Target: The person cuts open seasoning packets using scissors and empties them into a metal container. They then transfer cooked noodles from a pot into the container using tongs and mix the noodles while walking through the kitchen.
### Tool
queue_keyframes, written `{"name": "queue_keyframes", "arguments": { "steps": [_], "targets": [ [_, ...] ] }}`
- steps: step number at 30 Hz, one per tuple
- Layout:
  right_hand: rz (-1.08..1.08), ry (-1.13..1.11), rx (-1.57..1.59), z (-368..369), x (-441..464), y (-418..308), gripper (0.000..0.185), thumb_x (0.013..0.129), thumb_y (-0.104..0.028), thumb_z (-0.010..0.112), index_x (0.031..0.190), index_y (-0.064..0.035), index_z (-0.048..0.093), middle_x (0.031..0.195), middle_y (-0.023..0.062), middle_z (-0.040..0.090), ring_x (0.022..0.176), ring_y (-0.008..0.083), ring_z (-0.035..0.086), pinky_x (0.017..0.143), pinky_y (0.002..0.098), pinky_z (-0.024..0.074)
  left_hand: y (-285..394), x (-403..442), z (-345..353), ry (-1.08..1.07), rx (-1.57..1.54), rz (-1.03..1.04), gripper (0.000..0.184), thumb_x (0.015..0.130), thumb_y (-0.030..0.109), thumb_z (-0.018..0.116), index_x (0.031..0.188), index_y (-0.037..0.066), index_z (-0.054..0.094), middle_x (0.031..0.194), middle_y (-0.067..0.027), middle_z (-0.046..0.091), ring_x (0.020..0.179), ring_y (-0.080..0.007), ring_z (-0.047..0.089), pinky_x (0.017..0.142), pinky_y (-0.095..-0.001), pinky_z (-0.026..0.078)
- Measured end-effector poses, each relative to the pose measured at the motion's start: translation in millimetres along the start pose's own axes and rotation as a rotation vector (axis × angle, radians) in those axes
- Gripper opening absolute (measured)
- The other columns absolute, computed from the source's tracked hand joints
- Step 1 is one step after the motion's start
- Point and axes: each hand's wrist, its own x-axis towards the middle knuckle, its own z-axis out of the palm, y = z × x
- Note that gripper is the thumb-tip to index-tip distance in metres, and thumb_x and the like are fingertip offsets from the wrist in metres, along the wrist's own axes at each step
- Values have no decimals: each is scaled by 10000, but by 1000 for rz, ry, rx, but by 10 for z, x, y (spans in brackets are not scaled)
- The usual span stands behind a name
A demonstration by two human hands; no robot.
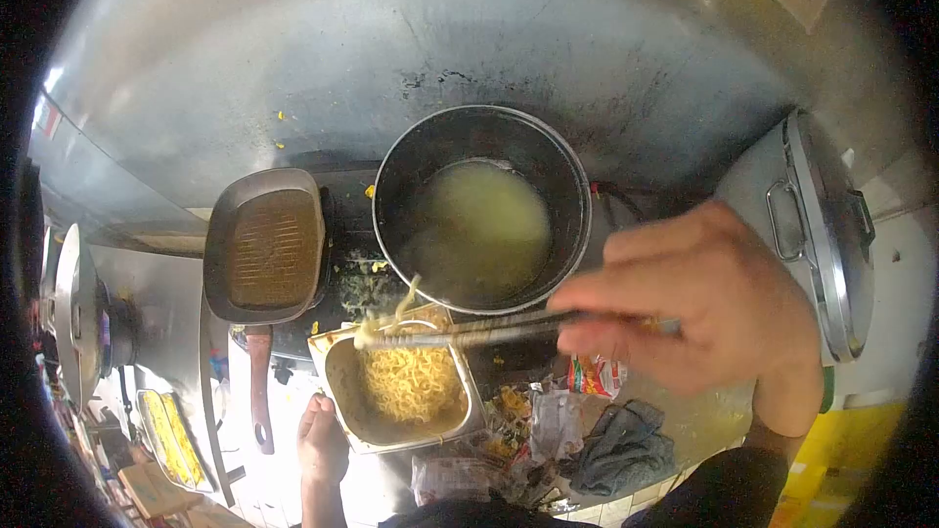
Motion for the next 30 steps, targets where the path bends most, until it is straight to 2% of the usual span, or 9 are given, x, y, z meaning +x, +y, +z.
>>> {"name": "queue_keyframes", "arguments": {
  "steps": [9,12,14,17,19,20,22,24,30],
  "targets": [
    [-249,-234,-189,831,-256,-250,202,859,-276,654,849,-83,595,676,15,438,508,157,531,450,325,409,-76,44,-87,-41,-5,40,105,986,188,564,963,86,561,939,-4,595,877,-117,556,803,-288,456],
    [-212,-274,-306,695,-269,-356,229,856,-282,642,897,-59,616,705,5,461,578,149,572,495,316,405,-52,29,-24,-20,-18,52,100,987,173,559,962,77,559,957,-14,604,896,-120,558,816,-287,452],
    [-94,-124,-464,324,-249,-389,277,835,-302,663,970,-61,640,757,20,515,621,130,592,533,296,402,-41,27,-31,-33,-26,30,105,986,176,559,959,74,557,975,-21,608,919,-123,559,825,-285,451],
    [77,-81,-559,-5,-195,-142,330,813,-322,686,1015,-63,657,818,45,577,659,189,616,554,330,415,-48,30,-83,-45,-26,2,128,982,190,565,952,66,551,1018,-44,616,994,-147,564,879,-301,443],
    [216,-51,-576,-58,-61,162,446,761,-406,733,1030,-54,675,722,48,559,615,266,581,525,374,366,-44,44,-56,12,8,45,145,977,199,571,957,57,551,1015,-55,621,1006,-165,574,914,-324,435],
    [221,-58,-572,-58,28,292,446,761,-406,733,1030,-54,675,722,48,559,615,266,581,525,374,366,-31,38,-25,14,10,37,145,977,199,571,957,57,551,1015,-55,621,1006,-165,574,914,-324,435],
    [203,-340,-571,-4,224,508,398,774,-358,724,1032,-60,674,768,50,581,684,282,599,561,400,401,-5,13,58,46,53,55,192,987,194,532,1053,15,547,1049,-87,632,984,-170,595,888,-318,459],
    [159,-397,-587,110,377,654,377,767,-322,730,1037,-64,675,783,46,577,708,267,605,572,403,421,-33,48,-8,91,100,65,256,988,187,513,1135,-22,538,1099,-117,635,997,-194,606,903,-335,467],
    [-43,-472,-507,330,688,896,374,717,-213,756,1062,-90,680,802,24,556,730,209,617,604,375,485,-66,79,-96,117,99,72,270,980,189,524,1149,-20,550,1124,-125,633,1034,-217,598,931,-359,458]
  ]
}}
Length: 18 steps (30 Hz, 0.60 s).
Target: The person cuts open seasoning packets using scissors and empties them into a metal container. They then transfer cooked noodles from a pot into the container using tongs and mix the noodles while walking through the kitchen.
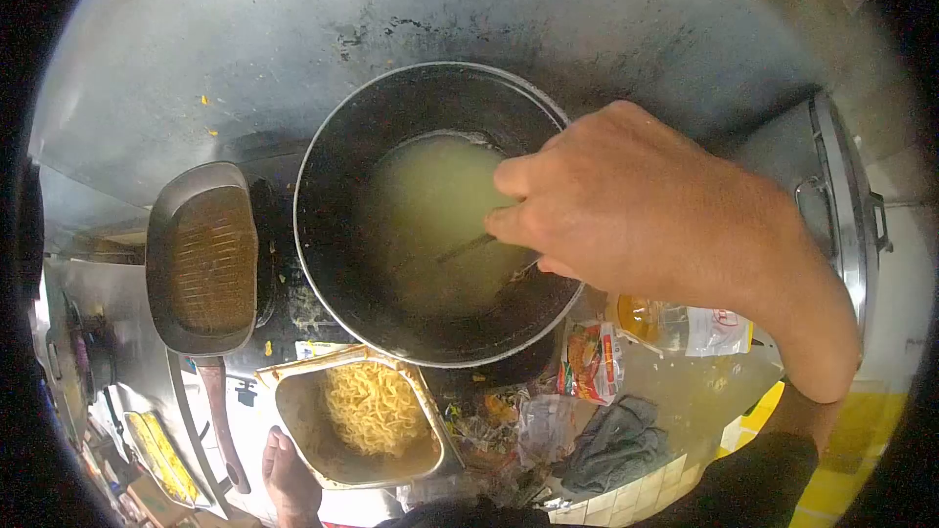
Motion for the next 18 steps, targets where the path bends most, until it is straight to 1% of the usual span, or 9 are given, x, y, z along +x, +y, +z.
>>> {"name": "queue_keyframes", "arguments": {
  "steps": [1,2,5,8,9,11,12,15,18],
  "targets": [
    [-59,14,8,5,41,10,385,704,-200,760,1066,-96,682,793,19,552,727,196,617,602,358,493,6,5,2,11,12,9,271,978,191,526,1147,-18,552,1127,-127,633,1040,-218,597,933,-360,457],
    [-63,14,13,13,81,17,385,704,-200,760,1066,-96,682,793,19,552,727,196,617,602,358,493,15,7,2,8,22,10,269,979,194,523,1146,-15,553,1135,-127,631,1042,-221,596,935,-363,456],
    [-156,35,-53,21,184,16,296,721,-197,744,992,-96,683,795,17,559,727,192,618,607,338,505,39,5,19,15,40,-2,285,979,204,528,1158,-17,551,1141,-127,628,1039,-222,596,938,-363,452],
    [-279,62,-108,-85,342,-23,185,735,-198,728,872,-89,669,792,25,574,748,198,636,617,331,515,59,11,62,61,42,-12,300,972,203,546,1171,-21,547,1141,-129,625,1041,-223,594,942,-366,446],
    [-276,-30,-69,-169,418,-40,161,745,-205,720,828,-82,657,792,32,588,766,206,645,627,343,518,48,14,35,61,43,-13,300,972,203,546,1171,-21,547,1141,-129,625,1041,-223,594,942,-366,446],
    [-272,-123,-29,-165,449,-9,155,756,-212,713,783,-74,645,793,38,601,784,214,654,637,355,521,8,22,-41,41,25,20,316,965,199,558,1184,-28,542,1141,-127,623,1050,-223,588,946,-363,441],
    [-207,-58,-25,-129,479,-15,161,760,-217,711,778,-68,652,793,43,611,787,229,658,650,368,522,14,21,-26,40,26,18,316,965,199,558,1184,-28,542,1141,-127,623,1050,-223,588,946,-363,441],
    [-191,-177,-84,-164,604,23,185,773,-233,709,785,-54,665,792,51,630,772,270,658,678,392,523,32,29,-2,69,45,3,318,957,198,571,1184,-23,545,1145,-123,621,1059,-224,582,950,-367,437],
    [-184,-198,-103,-132,658,45,188,780,-242,706,790,-57,672,783,53,627,757,275,656,676,390,523,31,36,-14,34,36,8,332,953,205,579,1191,-23,545,1156,-120,622,1065,-226,581,953,-368,436]
  ]
}}
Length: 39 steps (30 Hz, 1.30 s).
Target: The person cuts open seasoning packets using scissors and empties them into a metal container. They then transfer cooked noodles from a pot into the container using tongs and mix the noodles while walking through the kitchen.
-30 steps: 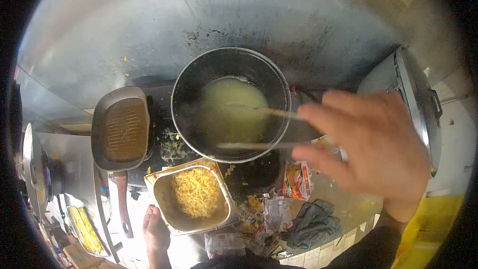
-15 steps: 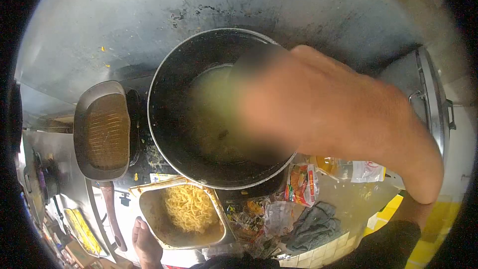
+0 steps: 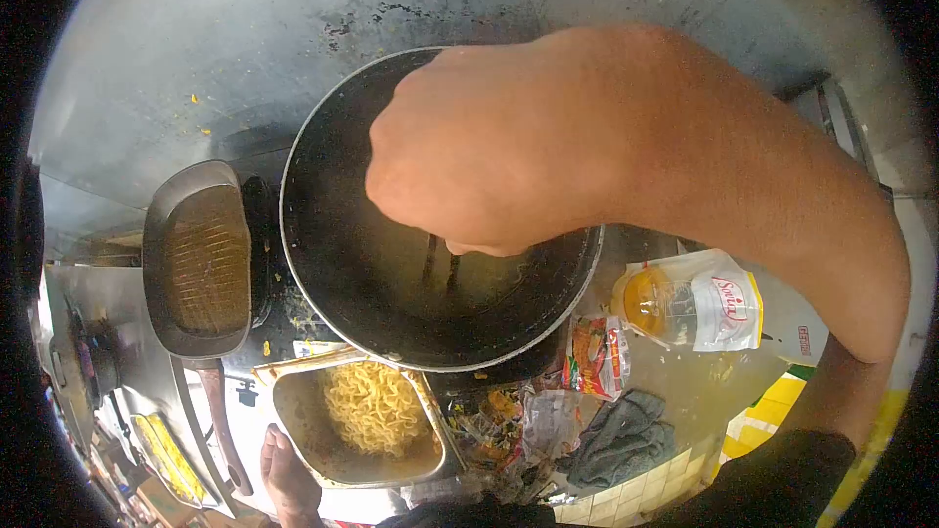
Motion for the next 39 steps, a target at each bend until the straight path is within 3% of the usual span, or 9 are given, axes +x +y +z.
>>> {"name": "queue_keyframes", "arguments": {
  "steps": [9,15,24,27,33,34,36,39],
  "targets": [
    [-73,98,34,159,-184,56,199,815,-258,681,754,-73,638,737,43,615,724,253,651,657,381,521,-12,5,43,-10,-7,13,345,943,215,589,1193,-21,555,1139,-125,637,1064,-226,593,959,-366,438],
    [-79,165,78,214,-310,121,182,829,-250,669,798,-71,661,724,56,601,694,263,633,622,377,504,0,-10,34,-54,-16,21,254,940,201,585,1098,3,567,1103,-115,638,1029,-210,594,940,-356,442],
    [-121,515,104,-72,-922,5,175,761,-200,757,853,-62,700,628,68,543,546,263,560,476,365,412,97,-79,186,-80,-61,-4,107,978,155,552,954,50,553,1044,-51,610,1024,-163,552,951,-325,407],
    [-102,593,96,-337,-1211,-219,230,731,-215,786,880,-56,710,582,38,519,490,214,533,436,342,367,8,-41,89,-125,-97,23,107,982,157,550,949,55,552,1025,-48,611,1006,-156,558,937,-316,412],
    [-197,454,-46,-655,-1485,-879,220,755,-226,765,909,-77,713,600,-28,526,469,87,509,408,295,311,19,-53,91,-172,-90,30,96,986,163,546,950,74,550,992,-36,612,981,-147,566,902,-305,432],
    [-212,549,45,-508,-1403,-968,215,762,-223,746,915,-77,705,624,-28,516,466,84,499,409,285,305,-3,-35,59,-185,-108,14,97,987,168,548,956,76,551,985,-33,613,966,-140,570,883,-299,441],
    [-275,600,131,-260,-1209,-1102,186,762,-218,702,876,-74,674,663,-26,490,467,83,489,422,269,307,23,-61,95,-194,-137,-3,104,985,182,557,971,79,554,964,-24,613,917,-121,574,831,-278,457],
    [-351,441,82,29,-903,-1336,157,739,-222,640,733,-76,583,675,-17,432,495,83,512,465,256,339,7,-53,50,-220,-132,-18,110,985,188,560,972,79,554,957,-22,609,913,-126,572,839,-284,455]
  ]
}}
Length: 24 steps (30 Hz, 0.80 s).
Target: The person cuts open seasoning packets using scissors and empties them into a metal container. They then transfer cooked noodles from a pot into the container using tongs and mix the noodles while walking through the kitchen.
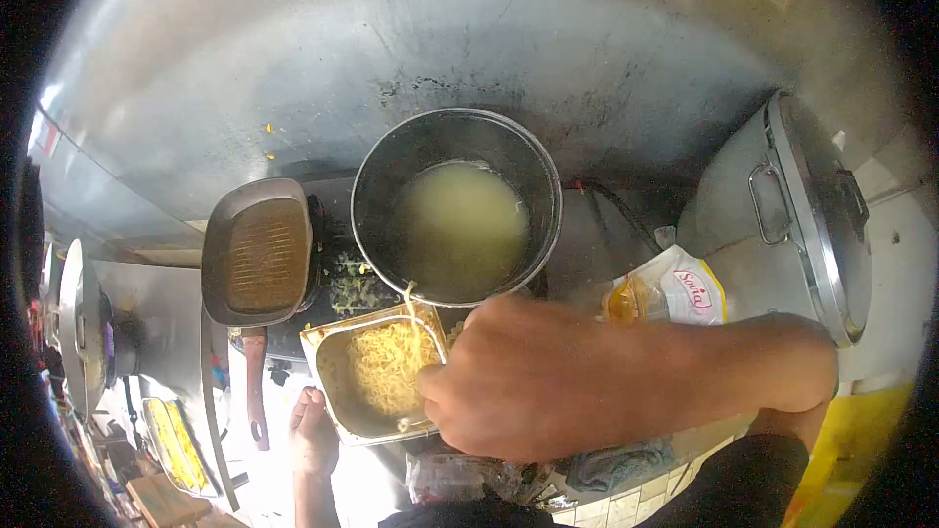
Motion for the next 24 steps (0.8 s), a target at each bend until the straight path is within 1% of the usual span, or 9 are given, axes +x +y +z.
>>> {"name": "queue_keyframes", "arguments": {
  "steps": [3,6,8,12,15,17,18,20,24],
  "targets": [
    [24,-90,-101,192,89,-127,160,737,-224,621,695,-95,537,699,-12,451,530,80,528,482,258,353,9,-9,14,17,22,0,119,988,194,555,976,75,555,956,-24,605,899,-132,564,827,-296,452],
    [33,-107,-167,99,29,-173,166,758,-229,634,772,-67,601,686,-16,428,551,75,527,484,255,342,68,-30,120,25,33,-17,131,989,203,557,976,72,557,954,-23,601,881,-130,554,809,-294,446],
    [187,-5,-246,-111,-69,-215,233,776,-233,661,909,-42,662,676,-29,423,544,66,503,484,257,327,48,-29,116,40,23,-21,137,988,209,561,975,72,559,953,-22,600,870,-129,548,800,-291,443],
    [353,85,-289,-390,-221,-245,344,773,-265,706,1037,-46,680,673,-28,426,543,78,491,484,262,314,11,-22,20,17,24,-6,137,990,202,556,965,67,561,946,-16,593,876,-121,538,810,-286,436],
    [523,110,-357,-570,-371,-92,405,743,-312,741,1056,-62,681,698,-2,479,560,148,520,501,305,352,28,-17,16,10,24,-26,129,992,190,551,960,64,559,942,-13,588,887,-115,535,817,-283,432],
    [707,189,-237,-568,-505,140,450,731,-348,753,1058,-48,674,714,43,532,600,239,558,544,372,399,30,-7,15,11,33,-32,125,992,185,550,959,64,558,941,-10,585,891,-112,533,816,-281,431],
    [714,192,-232,-531,-521,261,450,731,-348,753,1058,-48,674,714,43,532,600,239,558,544,372,399,26,-4,20,16,24,-21,125,991,184,551,960,64,557,953,-14,589,908,-120,537,833,-286,430],
    [699,104,-172,-384,-563,523,329,812,-305,697,998,-38,648,806,99,606,675,358,605,642,458,476,15,16,16,17,26,-16,124,990,183,552,961,63,556,966,-19,592,926,-127,541,850,-291,429],
    [721,-26,6,35,-492,990,344,832,-347,673,943,-22,664,832,132,648,758,378,635,696,482,492,-30,32,-82,13,9,-1,115,988,161,544,970,47,551,1084,-71,621,1067,-184,557,963,-340,405]
  ]
}}
